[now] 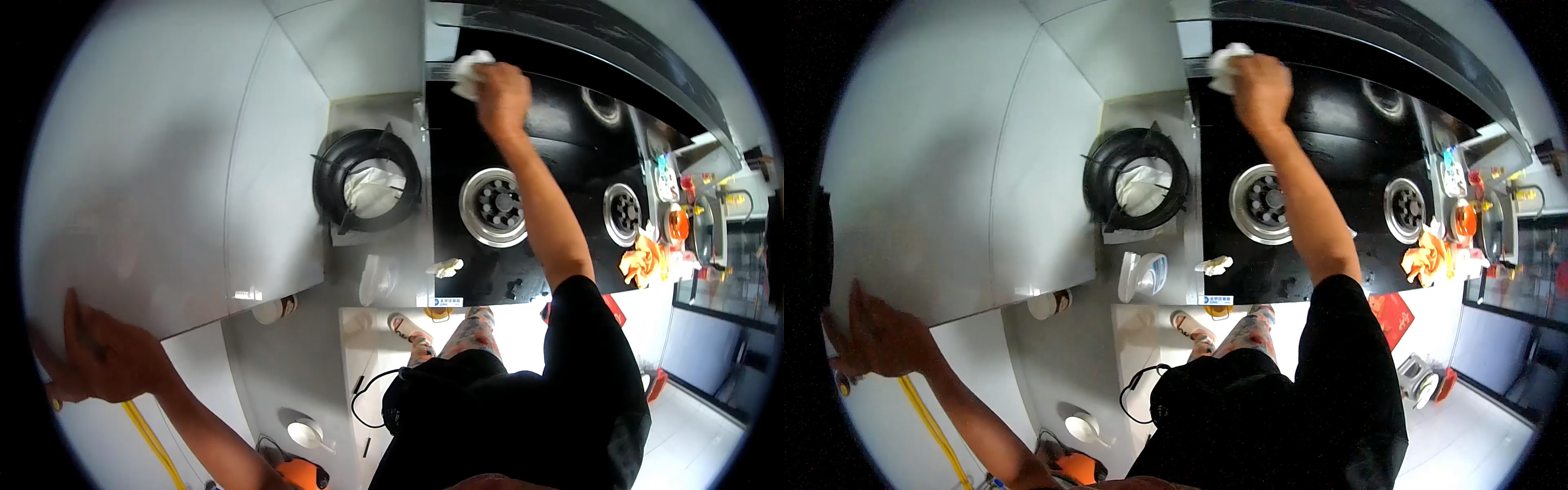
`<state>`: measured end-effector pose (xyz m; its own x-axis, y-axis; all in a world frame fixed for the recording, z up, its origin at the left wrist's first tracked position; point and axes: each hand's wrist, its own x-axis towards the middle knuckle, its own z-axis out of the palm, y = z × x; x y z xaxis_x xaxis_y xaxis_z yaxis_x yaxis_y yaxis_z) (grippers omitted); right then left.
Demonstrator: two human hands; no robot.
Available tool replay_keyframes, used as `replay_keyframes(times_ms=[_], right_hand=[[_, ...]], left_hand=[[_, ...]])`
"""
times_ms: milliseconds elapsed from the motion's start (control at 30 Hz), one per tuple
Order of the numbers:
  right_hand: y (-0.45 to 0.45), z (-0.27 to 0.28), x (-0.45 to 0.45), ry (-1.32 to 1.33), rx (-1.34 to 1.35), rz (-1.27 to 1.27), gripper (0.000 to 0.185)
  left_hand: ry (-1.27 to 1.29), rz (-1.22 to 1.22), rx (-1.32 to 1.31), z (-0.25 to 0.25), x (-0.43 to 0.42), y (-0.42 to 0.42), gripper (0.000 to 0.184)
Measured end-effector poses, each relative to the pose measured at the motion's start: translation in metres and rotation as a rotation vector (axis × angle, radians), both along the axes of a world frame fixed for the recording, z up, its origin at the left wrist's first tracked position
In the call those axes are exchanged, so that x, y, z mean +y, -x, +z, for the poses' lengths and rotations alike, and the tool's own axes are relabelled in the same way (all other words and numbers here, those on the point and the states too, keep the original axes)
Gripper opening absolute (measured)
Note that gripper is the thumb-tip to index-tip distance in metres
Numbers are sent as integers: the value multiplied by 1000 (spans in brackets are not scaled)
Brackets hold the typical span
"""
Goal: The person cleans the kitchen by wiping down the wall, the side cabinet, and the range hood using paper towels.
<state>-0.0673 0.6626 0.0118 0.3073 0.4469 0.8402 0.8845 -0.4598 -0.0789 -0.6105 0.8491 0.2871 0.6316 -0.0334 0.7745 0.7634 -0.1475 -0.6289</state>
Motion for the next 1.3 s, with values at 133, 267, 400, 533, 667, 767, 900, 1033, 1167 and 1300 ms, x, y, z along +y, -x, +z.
replay_keyframes(times_ms=[133, 267, 400, 533, 667, 767, 900, 1033, 1167, 1300], right_hand=[[17, 1, 38, -46, 38, 66, 27], [-15, -8, -6, -20, -11, -49, 25], [-79, -25, -91, -133, -27, -230, 26], [-110, -3, -159, -221, 451, -422, 22], [-97, 1, -138, -443, 613, 72, 29], [-75, 39, -49, -481, 933, 350, 12], [-57, 57, 32, -571, 659, 242, 23], [-30, 55, 78, -746, 556, 330, 20], [-40, 42, 61, -385, 359, 206, 15], [-52, 34, 56, 223, 611, 36, 21]], left_hand=[[62, -39, -118, -9, -1, -7, 28], [90, -117, -76, 0, 7, -6, 19], [-27, 133, -66, 3, 14, 14, 23], [-55, 67, -95, 0, 22, 11, 25], [-78, -165, -85, 3, 28, 11, 34], [-64, -120, -80, 5, 21, 2, 41], [28, -297, -86, 2, 0, -25, 45], [49, -313, -37, 4, -2, -23, 39], [69, -319, -63, 1, -10, -34, 44], [36, -254, -63, 5, 0, -20, 52]])
